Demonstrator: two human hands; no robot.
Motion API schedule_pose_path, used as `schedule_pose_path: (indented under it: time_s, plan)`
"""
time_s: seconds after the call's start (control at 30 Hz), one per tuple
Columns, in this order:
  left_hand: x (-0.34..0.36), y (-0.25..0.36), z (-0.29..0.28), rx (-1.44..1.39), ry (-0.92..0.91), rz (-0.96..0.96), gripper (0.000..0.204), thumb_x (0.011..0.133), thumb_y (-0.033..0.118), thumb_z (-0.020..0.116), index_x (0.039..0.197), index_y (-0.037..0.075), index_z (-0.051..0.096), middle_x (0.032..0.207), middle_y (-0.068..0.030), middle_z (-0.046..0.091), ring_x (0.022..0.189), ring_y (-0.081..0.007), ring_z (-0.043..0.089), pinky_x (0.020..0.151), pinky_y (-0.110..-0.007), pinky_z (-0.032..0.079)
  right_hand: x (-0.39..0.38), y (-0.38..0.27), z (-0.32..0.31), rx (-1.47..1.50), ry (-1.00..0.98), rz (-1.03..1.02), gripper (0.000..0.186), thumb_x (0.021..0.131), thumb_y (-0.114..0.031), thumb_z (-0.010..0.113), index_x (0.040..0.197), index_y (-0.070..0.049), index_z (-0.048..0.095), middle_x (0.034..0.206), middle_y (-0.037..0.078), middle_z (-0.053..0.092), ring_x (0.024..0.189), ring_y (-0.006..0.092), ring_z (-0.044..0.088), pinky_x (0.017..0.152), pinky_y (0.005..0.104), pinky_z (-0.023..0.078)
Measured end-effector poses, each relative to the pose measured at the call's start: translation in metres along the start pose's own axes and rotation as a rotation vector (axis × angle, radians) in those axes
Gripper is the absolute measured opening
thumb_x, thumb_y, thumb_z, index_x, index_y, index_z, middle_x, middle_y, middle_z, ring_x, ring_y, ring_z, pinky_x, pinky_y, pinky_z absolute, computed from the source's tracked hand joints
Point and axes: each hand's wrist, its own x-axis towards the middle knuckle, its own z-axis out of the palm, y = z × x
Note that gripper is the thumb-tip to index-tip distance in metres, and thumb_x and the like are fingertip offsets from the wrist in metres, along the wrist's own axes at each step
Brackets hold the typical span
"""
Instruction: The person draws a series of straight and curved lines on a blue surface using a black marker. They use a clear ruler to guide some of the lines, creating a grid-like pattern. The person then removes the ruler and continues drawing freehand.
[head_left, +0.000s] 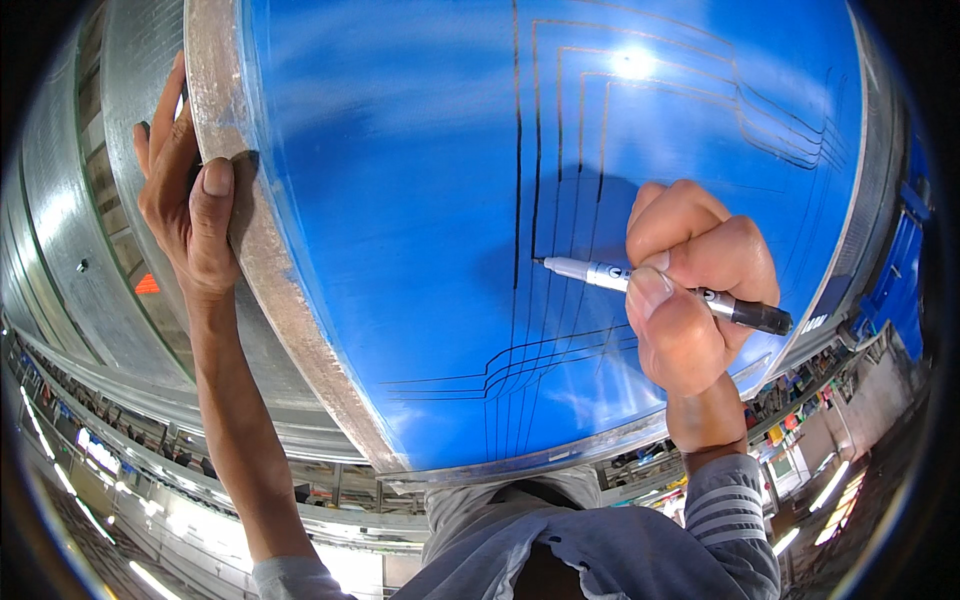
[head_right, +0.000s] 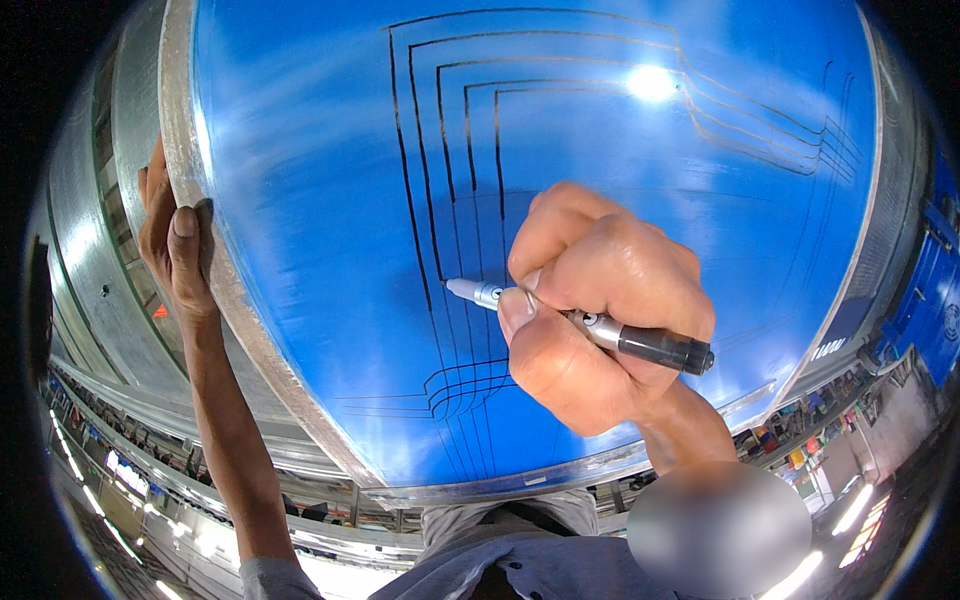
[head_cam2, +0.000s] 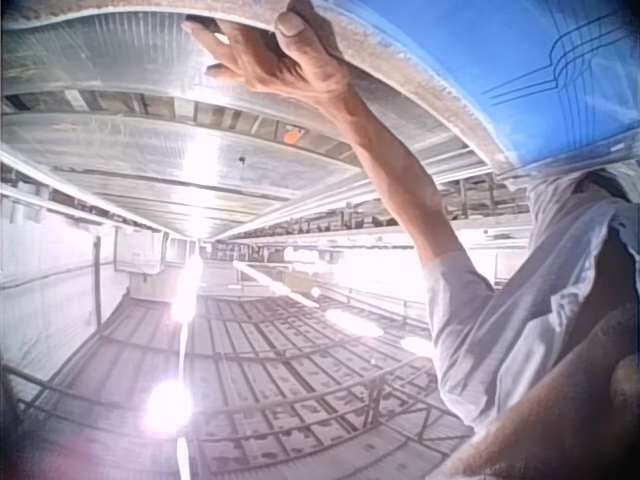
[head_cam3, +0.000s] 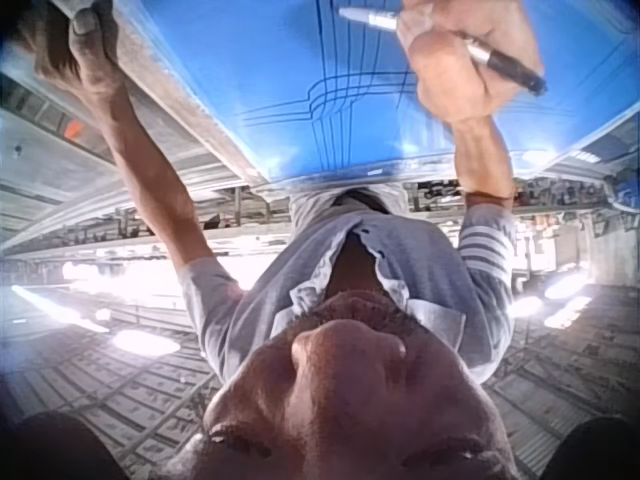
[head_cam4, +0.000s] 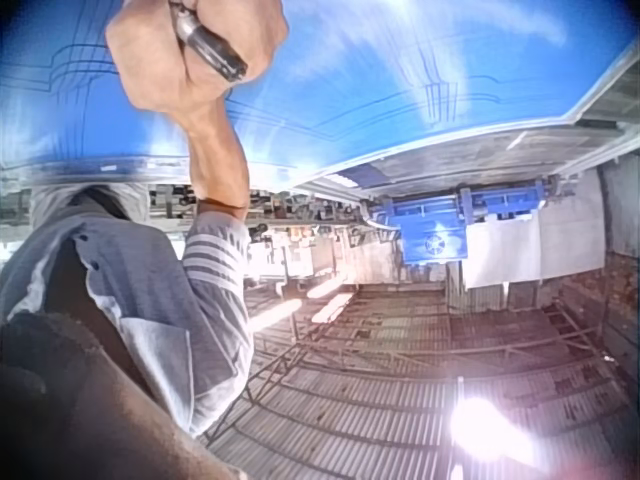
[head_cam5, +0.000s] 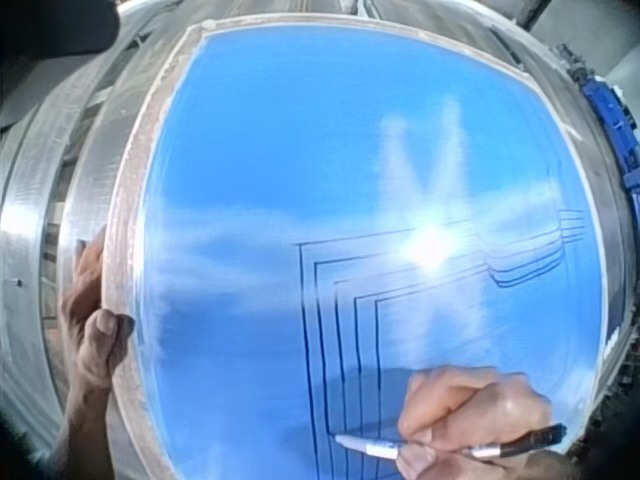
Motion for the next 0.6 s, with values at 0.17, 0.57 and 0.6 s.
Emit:
schedule_pose_path:
  time_s: [0.17, 0.57, 0.6]
  plan:
    - [0.0009, -0.0012, 0.0014, -0.028, 0.000, -0.001, 0.061, 0.082, 0.062, 0.052, 0.114, 0.013, 0.070, 0.133, -0.0148, 0.056, 0.130, -0.0294, 0.046, 0.113, -0.063, -0.003, 0.0003, -0.0065, -0.0010, -0.034, -0.051, 0.078, 0.018, 0.063, 0.005, 0.051, 0.076, -0.005, 0.043, 0.065, 0.010, 0.047, 0.055, 0.0117, 0.029, 0.050, 0.0304, 0.023]
    - [0.0018, 0.0007, -0.0002, -0.021, -0.010, 0.005, 0.059, 0.081, 0.060, 0.053, 0.113, 0.014, 0.070, 0.133, -0.0145, 0.056, 0.131, -0.0299, 0.046, 0.112, -0.063, -0.004, -0.0017, -0.0019, -0.0052, 0.142, -0.027, 0.061, 0.017, 0.069, 0.003, 0.055, 0.081, -0.005, 0.046, 0.066, 0.011, 0.048, 0.054, 0.0110, 0.032, 0.047, 0.0273, 0.024]
    - [0.0027, 0.0015, -0.0011, -0.020, -0.016, 0.012, 0.059, 0.081, 0.060, 0.053, 0.113, 0.014, 0.070, 0.134, -0.0148, 0.056, 0.131, -0.0301, 0.046, 0.112, -0.063, -0.004, -0.0004, 0.0014, -0.0064, 0.250, 0.034, 0.065, 0.018, 0.069, 0.004, 0.056, 0.082, -0.004, 0.046, 0.068, 0.013, 0.051, 0.052, 0.0100, 0.034, 0.045, 0.0255, 0.025]
